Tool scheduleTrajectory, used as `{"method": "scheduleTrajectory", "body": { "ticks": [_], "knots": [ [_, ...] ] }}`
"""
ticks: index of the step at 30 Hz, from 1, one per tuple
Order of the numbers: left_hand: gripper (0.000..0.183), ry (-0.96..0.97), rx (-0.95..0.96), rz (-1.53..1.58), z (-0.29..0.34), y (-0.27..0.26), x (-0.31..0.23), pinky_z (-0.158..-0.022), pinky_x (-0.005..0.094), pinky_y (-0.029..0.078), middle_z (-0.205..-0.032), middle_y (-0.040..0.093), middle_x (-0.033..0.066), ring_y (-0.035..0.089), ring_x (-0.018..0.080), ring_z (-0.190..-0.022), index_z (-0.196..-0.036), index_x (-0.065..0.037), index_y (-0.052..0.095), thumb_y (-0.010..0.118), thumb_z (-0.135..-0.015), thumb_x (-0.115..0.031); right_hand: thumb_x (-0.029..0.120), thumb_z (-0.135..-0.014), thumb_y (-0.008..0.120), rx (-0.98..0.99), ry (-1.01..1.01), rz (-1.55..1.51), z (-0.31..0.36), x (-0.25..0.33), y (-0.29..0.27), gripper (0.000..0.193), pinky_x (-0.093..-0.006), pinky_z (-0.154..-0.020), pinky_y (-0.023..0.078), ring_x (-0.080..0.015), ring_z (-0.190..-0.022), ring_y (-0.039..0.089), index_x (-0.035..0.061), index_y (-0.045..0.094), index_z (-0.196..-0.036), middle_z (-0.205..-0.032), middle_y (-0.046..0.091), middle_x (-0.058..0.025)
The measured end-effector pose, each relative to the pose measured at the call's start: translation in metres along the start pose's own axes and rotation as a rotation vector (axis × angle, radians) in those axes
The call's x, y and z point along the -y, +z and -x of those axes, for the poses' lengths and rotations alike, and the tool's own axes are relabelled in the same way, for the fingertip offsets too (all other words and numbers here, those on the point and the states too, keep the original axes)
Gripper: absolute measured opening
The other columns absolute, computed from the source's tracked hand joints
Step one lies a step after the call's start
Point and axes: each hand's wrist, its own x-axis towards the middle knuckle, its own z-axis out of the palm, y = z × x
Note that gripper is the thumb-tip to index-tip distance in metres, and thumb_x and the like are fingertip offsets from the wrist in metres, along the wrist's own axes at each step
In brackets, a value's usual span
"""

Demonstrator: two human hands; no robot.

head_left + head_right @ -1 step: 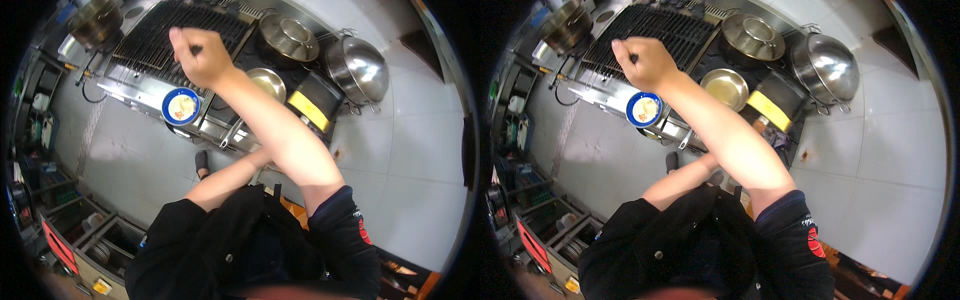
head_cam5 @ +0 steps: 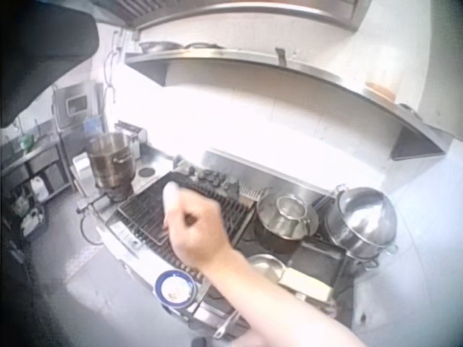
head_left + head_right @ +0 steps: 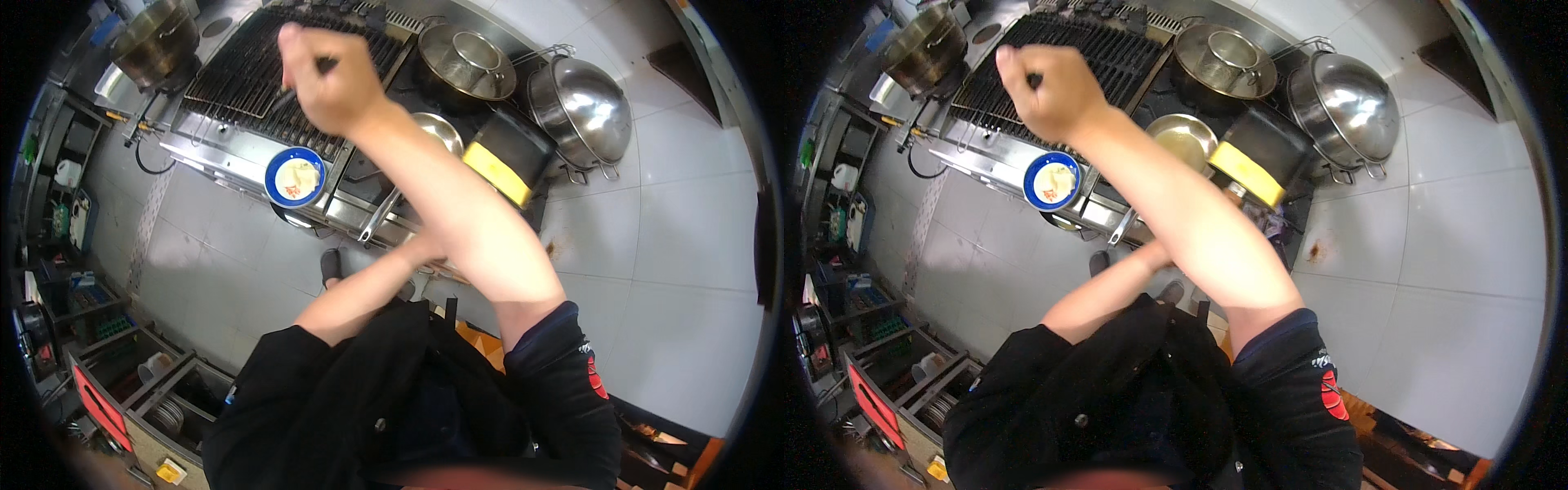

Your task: The person pours egg mixture into a rectangular tamagoyaki pan on a gas stove and uses chopsticks to fold the cooking egg into a roll. They repeat this process by adding more egg mixture and folding it over the existing roll to build a layered omelet.

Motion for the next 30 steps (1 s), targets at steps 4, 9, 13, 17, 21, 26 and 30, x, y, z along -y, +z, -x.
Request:
{"method": "scheduleTrajectory", "body": {
  "ticks": [4,9,13,17,21,26,30],
  "knots": [
    [0.034,-0.604,-0.111,-0.405,0.006,-0.083,-0.099,-0.058,0.0319,0.049,-0.073,0.064,0.0071,0.061,0.0158,-0.061,-0.092,0.001,0.063,0.067,-0.091,-0.033,0.030,-0.104,0.040,-0.307,0.011,-0.186,-0.057,0.059,-0.048,0.050,-0.0304,-0.053,0.045,-0.0192,-0.057,0.059,0.0013,0.061,-0.068,-0.064,0.063,-0.0097],
    [0.030,-0.499,-0.395,-0.307,0.075,-0.164,-0.147,-0.039,0.0276,0.036,-0.054,0.049,-0.0008,0.046,0.0100,-0.039,-0.081,-0.004,0.055,0.061,-0.096,-0.029,0.032,-0.106,0.028,-0.518,0.064,-0.383,-0.031,0.091,-0.078,0.050,-0.0274,-0.047,0.041,-0.0182,-0.053,0.052,0.0064,0.045,-0.067,-0.061,0.055,-0.0124],
    [0.029,-0.454,-0.725,-0.394,0.148,-0.227,-0.156,-0.036,0.0271,0.034,-0.054,0.047,-0.0016,0.044,0.0089,-0.039,-0.078,-0.006,0.050,0.062,-0.097,-0.024,0.041,-0.105,0.027,-0.543,0.227,-0.302,0.039,0.044,-0.058,0.056,-0.0268,-0.047,0.033,-0.0148,-0.049,0.041,0.0088,0.041,-0.062,-0.058,0.051,-0.0112],
    [0.029,-0.439,-0.960,-0.461,0.198,-0.256,-0.152,-0.035,0.0265,0.033,-0.056,0.047,-0.0016,0.042,0.0070,-0.038,-0.079,-0.007,0.048,0.063,-0.097,-0.024,0.042,-0.106,0.031,-0.446,0.742,-0.248,0.122,-0.029,0.007,0.050,-0.0246,-0.055,0.037,-0.0123,-0.056,0.045,0.0098,0.043,-0.069,-0.064,0.050,-0.0042],
    [0.028,-0.388,-1.053,-0.591,0.224,-0.267,-0.141,-0.036,0.0276,0.035,-0.055,0.050,-0.0002,0.047,0.0089,-0.039,-0.078,-0.005,0.050,0.063,-0.096,-0.023,0.026,-0.101,0.040,-0.222,0.707,0.081,0.177,-0.078,0.065,0.044,-0.0337,-0.054,0.039,-0.0193,-0.055,0.051,0.0017,0.048,-0.065,-0.058,0.049,-0.0090],
    [0.027,-0.435,-1.097,-0.640,0.235,-0.262,-0.119,-0.039,0.0292,0.038,-0.051,0.050,-0.0001,0.049,0.0102,-0.040,-0.078,-0.005,0.051,0.063,-0.096,-0.023,0.022,-0.100,0.042,-0.067,0.578,0.275,0.180,-0.082,0.095,0.036,-0.0393,-0.057,0.041,-0.0341,-0.061,0.054,0.0010,0.050,-0.071,-0.066,0.051,-0.0159],
    [0.028,-0.425,-1.072,-0.597,0.241,-0.257,-0.107,-0.040,0.0289,0.038,-0.051,0.050,-0.0001,0.049,0.0101,-0.040,-0.077,-0.006,0.051,0.063,-0.095,-0.024,0.020,-0.098,0.045,-0.007,0.518,0.352,0.174,-0.082,0.113,0.029,-0.0427,-0.060,0.043,-0.0412,-0.068,0.056,0.0018,0.053,-0.078,-0.073,0.054,-0.0185]
  ]
}}
